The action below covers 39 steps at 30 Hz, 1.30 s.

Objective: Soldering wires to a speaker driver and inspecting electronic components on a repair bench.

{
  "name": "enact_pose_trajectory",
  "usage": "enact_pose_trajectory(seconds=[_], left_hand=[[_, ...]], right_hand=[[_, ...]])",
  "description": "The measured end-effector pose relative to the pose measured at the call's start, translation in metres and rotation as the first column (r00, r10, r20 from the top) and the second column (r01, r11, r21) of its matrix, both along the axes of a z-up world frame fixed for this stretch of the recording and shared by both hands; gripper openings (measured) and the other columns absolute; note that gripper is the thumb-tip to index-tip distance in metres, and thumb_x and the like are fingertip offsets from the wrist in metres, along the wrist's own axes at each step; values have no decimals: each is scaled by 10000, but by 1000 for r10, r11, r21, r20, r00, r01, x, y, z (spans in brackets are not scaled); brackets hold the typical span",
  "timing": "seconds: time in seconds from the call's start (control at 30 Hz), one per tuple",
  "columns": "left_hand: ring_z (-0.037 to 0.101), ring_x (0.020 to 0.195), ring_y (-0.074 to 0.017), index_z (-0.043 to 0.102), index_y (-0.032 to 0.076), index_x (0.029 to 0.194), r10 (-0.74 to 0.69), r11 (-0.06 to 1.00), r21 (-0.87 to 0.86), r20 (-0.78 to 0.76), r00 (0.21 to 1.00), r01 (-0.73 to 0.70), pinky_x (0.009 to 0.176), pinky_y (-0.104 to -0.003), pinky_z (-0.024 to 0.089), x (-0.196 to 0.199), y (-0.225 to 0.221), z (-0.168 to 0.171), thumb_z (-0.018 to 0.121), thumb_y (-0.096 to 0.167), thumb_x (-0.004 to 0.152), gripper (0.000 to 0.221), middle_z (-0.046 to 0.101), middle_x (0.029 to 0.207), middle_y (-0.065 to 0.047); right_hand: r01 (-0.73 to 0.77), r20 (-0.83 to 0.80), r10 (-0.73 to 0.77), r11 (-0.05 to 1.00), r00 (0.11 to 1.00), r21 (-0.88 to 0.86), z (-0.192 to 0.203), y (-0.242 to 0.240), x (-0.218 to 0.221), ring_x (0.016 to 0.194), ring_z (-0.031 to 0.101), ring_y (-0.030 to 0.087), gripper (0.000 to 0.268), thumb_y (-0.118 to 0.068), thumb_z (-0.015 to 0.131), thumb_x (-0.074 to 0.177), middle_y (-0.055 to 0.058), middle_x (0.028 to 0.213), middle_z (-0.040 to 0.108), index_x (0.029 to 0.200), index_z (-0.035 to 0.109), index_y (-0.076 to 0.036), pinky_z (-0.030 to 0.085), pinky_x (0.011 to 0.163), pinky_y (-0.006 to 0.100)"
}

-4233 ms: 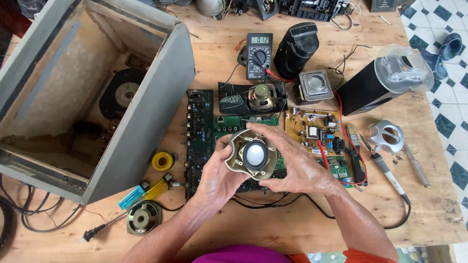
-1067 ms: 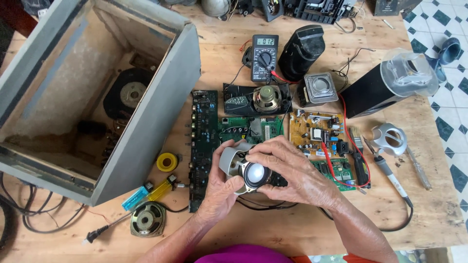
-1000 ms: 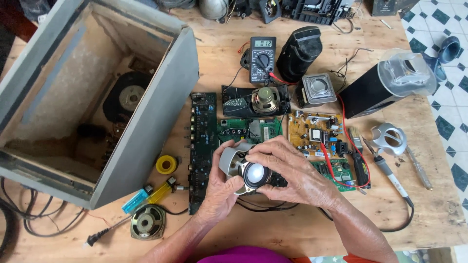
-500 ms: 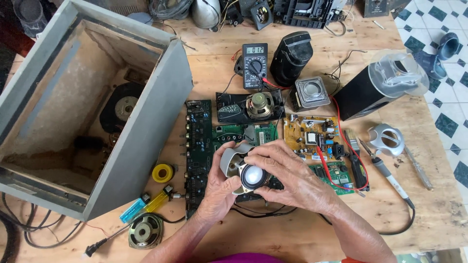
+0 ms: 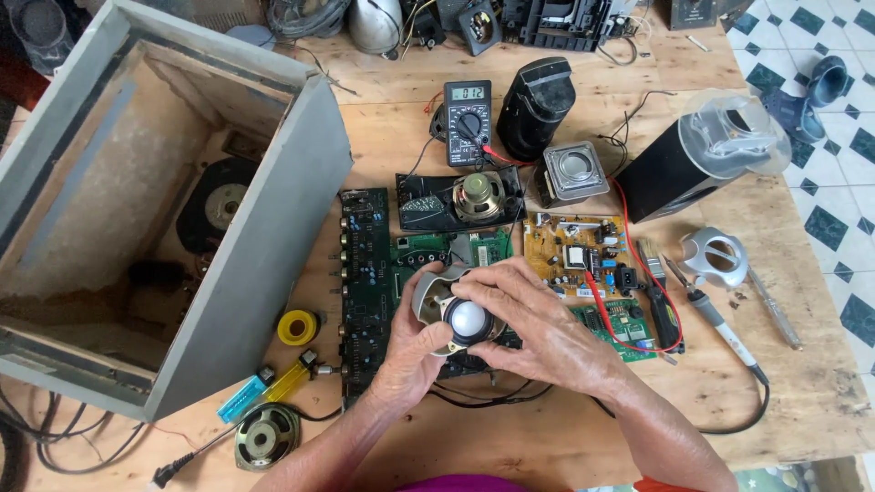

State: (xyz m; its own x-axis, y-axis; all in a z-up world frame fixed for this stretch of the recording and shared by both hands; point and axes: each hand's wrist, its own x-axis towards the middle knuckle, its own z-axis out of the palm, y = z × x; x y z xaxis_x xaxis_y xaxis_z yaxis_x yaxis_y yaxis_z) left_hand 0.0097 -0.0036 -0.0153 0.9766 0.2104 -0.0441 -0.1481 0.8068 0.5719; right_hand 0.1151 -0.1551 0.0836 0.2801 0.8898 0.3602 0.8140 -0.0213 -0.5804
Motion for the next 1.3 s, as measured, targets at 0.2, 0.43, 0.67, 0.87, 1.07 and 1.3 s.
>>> enact_pose_trajectory(seconds=[0.2, 0.43, 0.67, 0.87, 1.07, 1.3], left_hand=[[628, 1042, -256, 433, 117, 1416, -32, 998, -47, -56, 998, 29, 839, -347, 580, 7, -2, -3, 876, 213, 732, 821, 558, 1226, -148], [679, 1034, -317, 493, 126, 1388, 38, 995, -85, -151, 988, -51, 733, -455, 672, 28, -7, -23, 839, 111, 679, 789, 608, 1250, -148], [585, 1134, -370, 432, 120, 1396, 18, 998, -53, -160, 987, -27, 916, -568, 586, 39, -2, 30, 812, 227, 671, 825, 486, 1287, -179], [569, 1164, -377, 430, 134, 1366, 27, 999, -27, -223, 974, -33, 970, -609, 545, 48, 7, 65, 798, 265, 625, 838, 487, 1280, -157], [571, 1162, -412, 412, 105, 1368, 35, 997, -58, -219, 975, -49, 991, -684, 506, 53, 18, 84, 781, 283, 624, 849, 498, 1263, -188], [593, 1156, -438, 420, 79, 1363, 38, 994, -98, -148, 988, -53, 978, -755, 476, 48, 26, 86, 781, 242, 692, 778, 541, 1241, -205]], right_hand=[[19, 2, -19, 1000, 1000, 10, 0, -2, 5, 1117, 501, 309, 639, -135, 809, 856, 138, 1294, 519, 1388, 462, -65, 469, 959, 439], [138, -136, -127, 987, 983, 76, 5, -3, 11, 1168, 543, 391, 608, -144, 811, 798, 158, 1289, 576, 1349, 564, -77, 500, 980, 521], [208, -243, -181, 974, 953, 91, 13, -19, 12, 1304, 426, 384, 683, -152, 780, 835, 178, 1388, 464, 1449, 481, -150, 457, 1083, 562], [434, -150, -414, 890, 898, 142, 6, -79, 33, 1179, 578, 365, 595, -200, 801, 818, 197, 1278, 571, 1363, 583, -108, 566, 919, 490], [740, -182, -718, 664, 671, 109, 19, -152, 37, 944, 696, 214, 331, -96, 781, 851, 70, 1046, 709, 1175, 714, -105, 560, 872, 326], [835, -401, -733, 469, 550, 288, 12, -182, 18, 874, 662, 286, 190, 28, 618, 1037, 250, 981, 639, 1207, 634, 109, 554, 784, 322]])
